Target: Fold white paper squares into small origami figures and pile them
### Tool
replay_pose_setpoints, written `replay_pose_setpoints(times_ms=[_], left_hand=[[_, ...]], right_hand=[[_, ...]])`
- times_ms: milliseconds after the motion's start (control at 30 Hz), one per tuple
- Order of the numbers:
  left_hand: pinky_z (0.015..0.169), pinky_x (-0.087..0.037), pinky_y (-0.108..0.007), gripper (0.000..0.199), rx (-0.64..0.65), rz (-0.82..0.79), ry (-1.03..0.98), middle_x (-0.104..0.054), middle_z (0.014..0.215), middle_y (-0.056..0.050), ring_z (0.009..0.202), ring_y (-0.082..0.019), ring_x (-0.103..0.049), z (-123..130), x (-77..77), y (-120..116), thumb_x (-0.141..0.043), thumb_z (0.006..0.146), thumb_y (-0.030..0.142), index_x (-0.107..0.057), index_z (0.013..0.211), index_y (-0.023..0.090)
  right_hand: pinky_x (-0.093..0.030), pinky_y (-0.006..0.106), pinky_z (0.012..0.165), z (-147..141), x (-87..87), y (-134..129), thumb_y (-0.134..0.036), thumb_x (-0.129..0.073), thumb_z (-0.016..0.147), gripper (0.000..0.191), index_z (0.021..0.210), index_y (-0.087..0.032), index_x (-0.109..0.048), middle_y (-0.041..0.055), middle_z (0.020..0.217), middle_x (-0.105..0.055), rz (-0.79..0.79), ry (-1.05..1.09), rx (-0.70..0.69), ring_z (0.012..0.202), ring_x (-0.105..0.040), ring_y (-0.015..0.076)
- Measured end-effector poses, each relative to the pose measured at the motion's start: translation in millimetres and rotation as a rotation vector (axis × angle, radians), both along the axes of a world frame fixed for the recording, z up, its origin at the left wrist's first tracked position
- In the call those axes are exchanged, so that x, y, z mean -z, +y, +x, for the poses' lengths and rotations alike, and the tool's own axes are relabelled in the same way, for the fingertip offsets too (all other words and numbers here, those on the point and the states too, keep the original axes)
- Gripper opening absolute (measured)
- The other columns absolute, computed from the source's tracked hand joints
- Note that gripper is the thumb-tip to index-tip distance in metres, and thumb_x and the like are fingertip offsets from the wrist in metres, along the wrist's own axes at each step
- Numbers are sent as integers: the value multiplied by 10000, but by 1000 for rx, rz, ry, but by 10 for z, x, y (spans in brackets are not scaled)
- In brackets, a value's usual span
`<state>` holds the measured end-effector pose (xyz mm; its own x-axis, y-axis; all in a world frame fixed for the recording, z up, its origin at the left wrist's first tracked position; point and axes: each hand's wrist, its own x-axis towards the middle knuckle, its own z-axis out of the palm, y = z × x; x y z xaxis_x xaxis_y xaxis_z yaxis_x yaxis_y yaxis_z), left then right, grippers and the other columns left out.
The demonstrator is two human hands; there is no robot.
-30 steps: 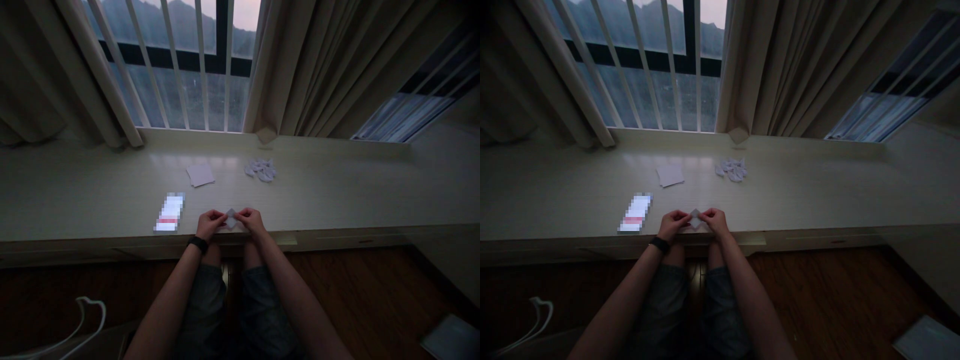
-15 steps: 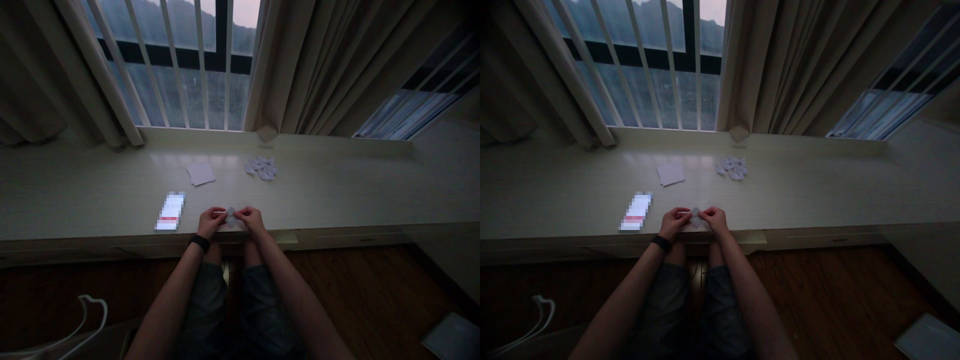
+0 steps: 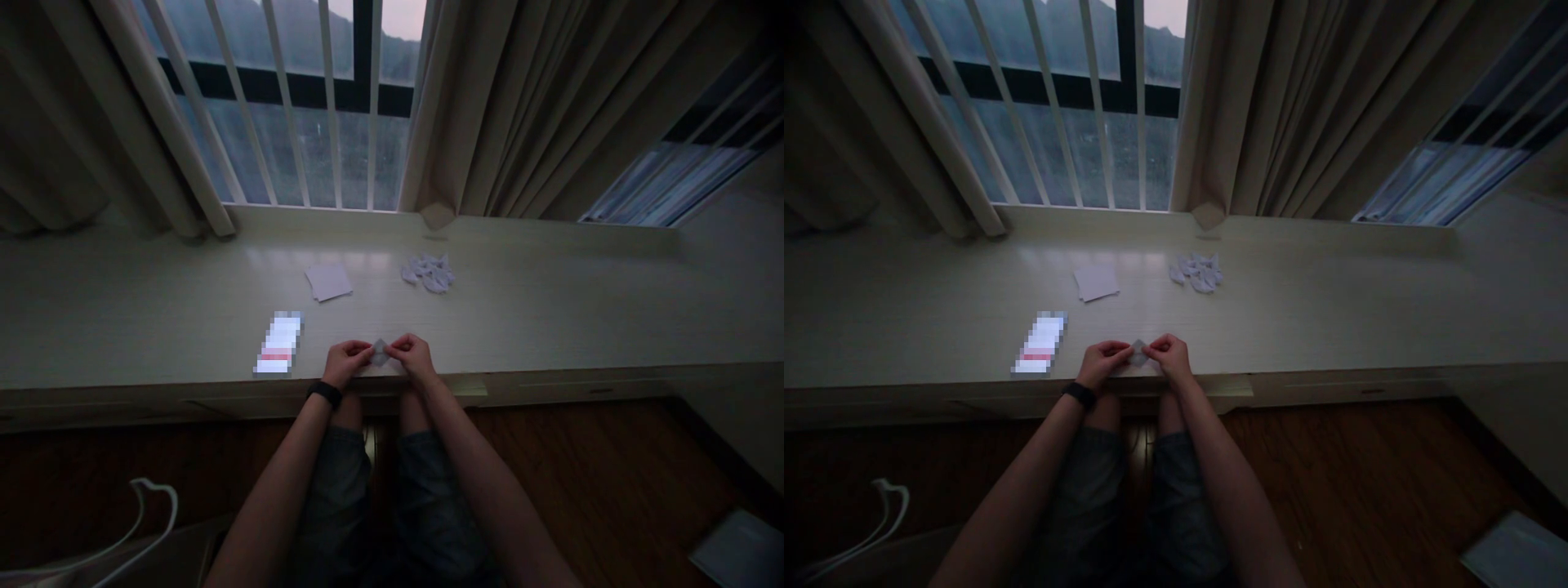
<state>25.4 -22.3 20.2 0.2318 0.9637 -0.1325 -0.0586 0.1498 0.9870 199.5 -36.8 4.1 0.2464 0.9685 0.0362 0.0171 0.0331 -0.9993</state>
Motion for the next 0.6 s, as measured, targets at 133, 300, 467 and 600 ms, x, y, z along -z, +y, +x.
replay_pose_setpoints(times_ms=[133,300,467,600], left_hand=[[641,-548,-299,440,7,13,25,-711,730,-78,672,-190,-661,13,4,-1,-777,569,480,-687,784,106],[648,-550,-310,435,37,-2,8,-705,688,-73,648,-188,-655,1,-1,-3,-791,540,479,-686,733,103],[631,-548,-310,442,32,-16,18,-707,693,-81,638,-196,-658,-5,-19,-2,-809,512,465,-683,729,101],[618,-545,-300,439,79,-26,43,-707,693,-72,624,-187,-658,0,-46,-6,-790,547,472,-682,760,104]], right_hand=[[-425,257,537,11,9,1,-473,-796,491,407,633,-174,-560,-4,595,-585,13,0,8,552,-531,133],[-403,239,526,16,28,8,-421,-797,495,401,688,-184,-538,-24,608,-572,18,54,-15,547,-517,119],[-397,235,523,2,-39,-15,-387,-786,505,438,781,-201,-502,-38,602,-593,-24,148,-90,517,-521,115],[-394,232,523,12,-60,-28,-351,-787,509,415,762,-201,-493,-39,589,-594,-6,175,-86,511,-516,111]])
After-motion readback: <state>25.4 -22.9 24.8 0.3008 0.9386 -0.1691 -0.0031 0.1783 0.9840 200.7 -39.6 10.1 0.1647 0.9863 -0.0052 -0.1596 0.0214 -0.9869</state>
